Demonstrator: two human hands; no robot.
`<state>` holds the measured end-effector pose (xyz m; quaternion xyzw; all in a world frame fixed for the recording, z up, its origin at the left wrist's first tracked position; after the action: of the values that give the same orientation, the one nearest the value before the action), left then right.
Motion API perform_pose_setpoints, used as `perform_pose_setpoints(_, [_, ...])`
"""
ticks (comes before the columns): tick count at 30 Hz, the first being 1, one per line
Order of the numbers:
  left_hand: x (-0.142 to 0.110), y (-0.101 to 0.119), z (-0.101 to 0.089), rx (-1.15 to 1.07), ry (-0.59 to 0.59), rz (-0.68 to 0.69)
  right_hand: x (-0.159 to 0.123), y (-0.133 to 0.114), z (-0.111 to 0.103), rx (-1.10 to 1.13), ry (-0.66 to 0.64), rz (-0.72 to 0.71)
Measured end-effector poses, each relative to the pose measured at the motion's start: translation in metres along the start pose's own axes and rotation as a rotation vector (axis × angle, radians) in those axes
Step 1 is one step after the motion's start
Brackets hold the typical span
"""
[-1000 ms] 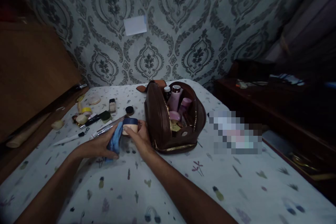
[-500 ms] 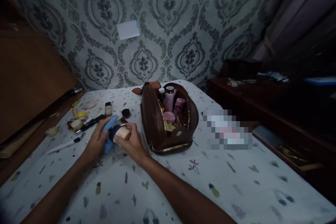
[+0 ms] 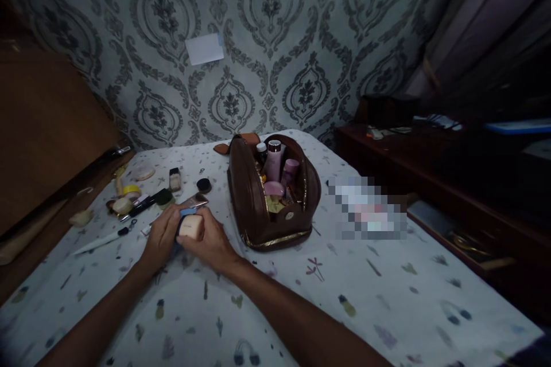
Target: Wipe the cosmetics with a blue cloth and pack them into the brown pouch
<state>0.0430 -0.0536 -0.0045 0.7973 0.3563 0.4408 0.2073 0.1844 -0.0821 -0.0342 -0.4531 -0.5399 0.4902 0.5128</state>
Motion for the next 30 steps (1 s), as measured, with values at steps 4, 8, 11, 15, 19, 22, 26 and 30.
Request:
perform_pose_setpoints(4, [0.001, 0.001, 0.001, -0.006, 0.007, -0.062, -0.002, -0.003, 0.000, -0.068, 0.018, -0.030])
perform_pose_setpoints(8, [0.000, 0.002, 0.002, -0.050, 0.040, -0.112, -0.004, -0.004, 0.001, -0.131, 0.043, -0.091])
perform_pose_setpoints(11, [0.000, 0.002, 0.001, -0.071, 0.048, -0.128, -0.005, -0.004, 0.001, -0.151, 0.054, -0.094])
perform_pose_setpoints(15, [0.000, 0.001, 0.001, -0.083, 0.051, -0.135, -0.006, -0.003, 0.001, -0.179, 0.063, -0.115])
perform_pose_setpoints(19, [0.000, -0.002, 0.002, -0.092, 0.067, -0.161, -0.006, -0.002, 0.002, -0.193, 0.075, -0.151])
perform_pose_setpoints(22, [0.000, -0.004, 0.002, -0.100, 0.073, -0.186, -0.005, 0.000, 0.002, -0.208, 0.084, -0.177])
perform_pose_setpoints(26, [0.001, -0.006, 0.002, -0.144, 0.095, -0.240, -0.007, 0.000, 0.000, -0.275, 0.063, -0.248])
perform_pose_setpoints(30, [0.005, -0.004, 0.001, -0.233, 0.102, -0.348, -0.011, -0.001, 0.000, -0.336, 0.050, -0.307])
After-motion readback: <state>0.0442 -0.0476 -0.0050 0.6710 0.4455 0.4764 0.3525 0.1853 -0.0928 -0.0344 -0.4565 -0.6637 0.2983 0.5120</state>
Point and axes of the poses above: each hand's wrist, its own x-axis towards the middle knuckle, its own z-axis out of the palm, y = z × x, the point moved 1 cm from there along x, towards the middle knuckle, and after that the axes turned 7 degrees about z, right-handed, at the moved point
